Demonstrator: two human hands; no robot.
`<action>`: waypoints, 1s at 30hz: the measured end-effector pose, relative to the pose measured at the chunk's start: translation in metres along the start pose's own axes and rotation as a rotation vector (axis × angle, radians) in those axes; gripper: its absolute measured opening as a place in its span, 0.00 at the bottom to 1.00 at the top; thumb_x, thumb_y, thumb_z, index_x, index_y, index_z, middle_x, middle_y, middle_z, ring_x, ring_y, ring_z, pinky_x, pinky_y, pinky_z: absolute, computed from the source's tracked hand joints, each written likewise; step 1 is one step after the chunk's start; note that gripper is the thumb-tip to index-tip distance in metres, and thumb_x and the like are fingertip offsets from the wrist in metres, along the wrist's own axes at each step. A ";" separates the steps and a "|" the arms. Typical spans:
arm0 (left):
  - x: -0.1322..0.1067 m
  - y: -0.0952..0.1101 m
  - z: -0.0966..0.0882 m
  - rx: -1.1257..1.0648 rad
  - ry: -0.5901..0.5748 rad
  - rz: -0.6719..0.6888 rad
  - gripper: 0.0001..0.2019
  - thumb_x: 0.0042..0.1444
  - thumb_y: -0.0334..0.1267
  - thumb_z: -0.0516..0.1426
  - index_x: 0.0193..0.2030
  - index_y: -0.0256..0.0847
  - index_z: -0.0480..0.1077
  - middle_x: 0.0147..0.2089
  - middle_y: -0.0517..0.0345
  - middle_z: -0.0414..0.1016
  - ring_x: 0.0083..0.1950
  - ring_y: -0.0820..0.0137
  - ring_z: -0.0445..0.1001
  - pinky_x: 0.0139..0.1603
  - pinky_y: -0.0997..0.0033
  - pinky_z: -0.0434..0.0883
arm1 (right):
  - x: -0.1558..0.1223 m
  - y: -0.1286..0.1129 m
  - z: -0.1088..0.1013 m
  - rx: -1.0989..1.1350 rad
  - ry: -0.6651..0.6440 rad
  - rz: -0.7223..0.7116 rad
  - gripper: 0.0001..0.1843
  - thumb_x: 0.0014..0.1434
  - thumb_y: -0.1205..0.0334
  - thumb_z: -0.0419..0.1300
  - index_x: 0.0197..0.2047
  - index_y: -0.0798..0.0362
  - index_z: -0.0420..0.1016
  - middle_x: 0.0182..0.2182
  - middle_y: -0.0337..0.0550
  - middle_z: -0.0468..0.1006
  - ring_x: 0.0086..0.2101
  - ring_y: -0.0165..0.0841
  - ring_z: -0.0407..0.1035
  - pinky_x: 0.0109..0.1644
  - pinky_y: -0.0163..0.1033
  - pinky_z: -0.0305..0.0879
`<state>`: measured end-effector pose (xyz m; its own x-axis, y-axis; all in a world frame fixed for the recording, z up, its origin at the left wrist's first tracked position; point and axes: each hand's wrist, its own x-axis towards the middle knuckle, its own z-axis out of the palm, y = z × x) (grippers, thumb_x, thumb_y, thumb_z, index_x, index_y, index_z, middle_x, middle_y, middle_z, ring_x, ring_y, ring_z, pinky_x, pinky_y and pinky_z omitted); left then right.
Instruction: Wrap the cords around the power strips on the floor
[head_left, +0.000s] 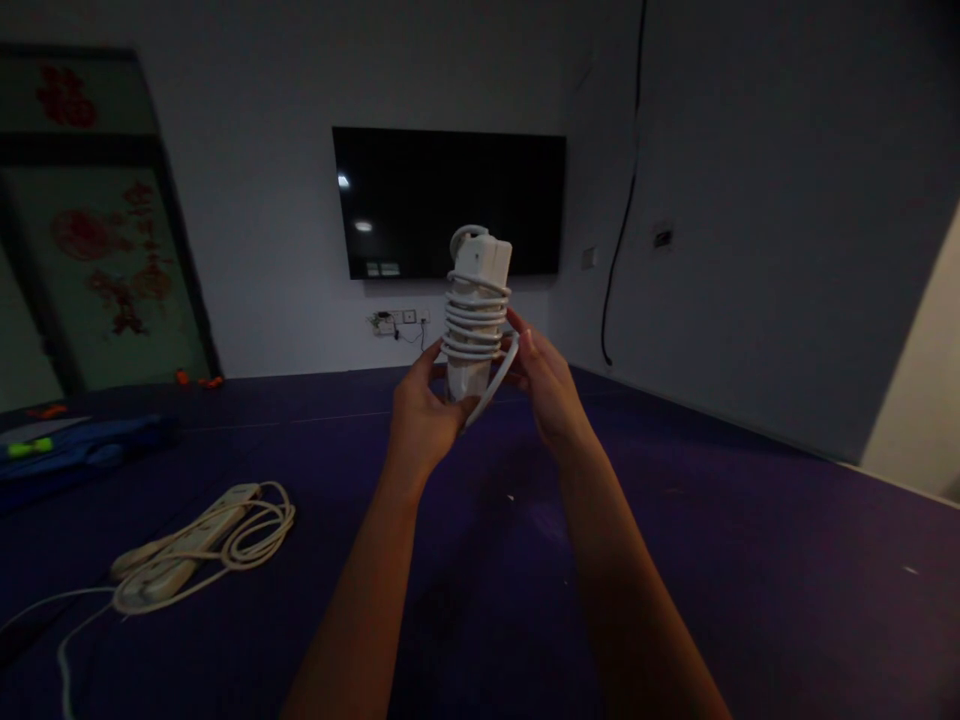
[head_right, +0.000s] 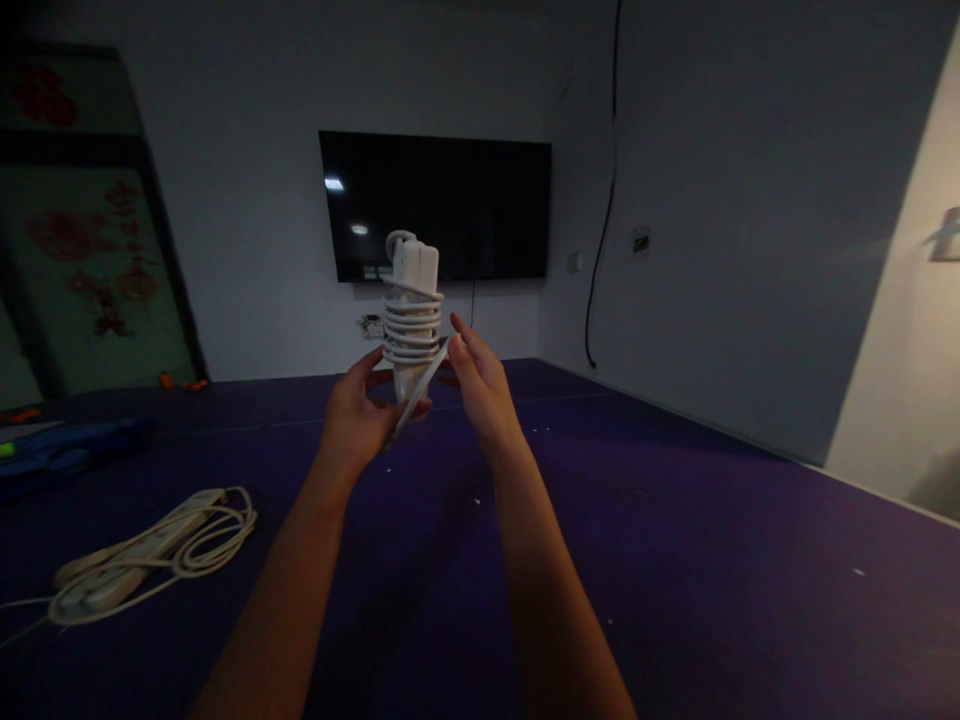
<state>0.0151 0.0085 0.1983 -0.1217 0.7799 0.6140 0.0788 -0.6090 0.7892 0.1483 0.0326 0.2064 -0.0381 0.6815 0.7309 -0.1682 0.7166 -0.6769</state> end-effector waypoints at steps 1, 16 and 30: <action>0.001 -0.001 -0.001 0.011 0.001 0.000 0.42 0.34 0.27 0.67 0.60 0.45 0.60 0.47 0.49 0.74 0.27 0.72 0.73 0.19 0.79 0.66 | 0.000 -0.001 0.000 -0.006 0.005 0.006 0.35 0.53 0.37 0.53 0.60 0.43 0.62 0.44 0.44 0.76 0.42 0.37 0.71 0.42 0.42 0.68; 0.013 -0.028 -0.008 -0.152 -0.189 -0.131 0.29 0.36 0.32 0.67 0.49 0.38 0.68 0.38 0.52 0.77 0.37 0.67 0.75 0.32 0.73 0.70 | 0.004 0.027 0.006 0.068 0.066 0.238 0.33 0.41 0.70 0.60 0.54 0.54 0.70 0.38 0.44 0.78 0.32 0.31 0.71 0.35 0.37 0.70; 0.018 -0.036 -0.008 -0.361 -0.201 -0.348 0.19 0.39 0.29 0.63 0.41 0.39 0.69 0.36 0.58 0.75 0.33 0.72 0.73 0.35 0.71 0.69 | 0.006 0.038 0.008 -0.058 0.023 0.144 0.28 0.46 0.70 0.60 0.53 0.50 0.71 0.51 0.47 0.72 0.49 0.38 0.68 0.50 0.48 0.68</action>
<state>0.0020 0.0437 0.1809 0.1142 0.9353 0.3350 -0.2822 -0.2928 0.9136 0.1338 0.0629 0.1862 -0.0351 0.7808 0.6238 -0.1055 0.6178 -0.7792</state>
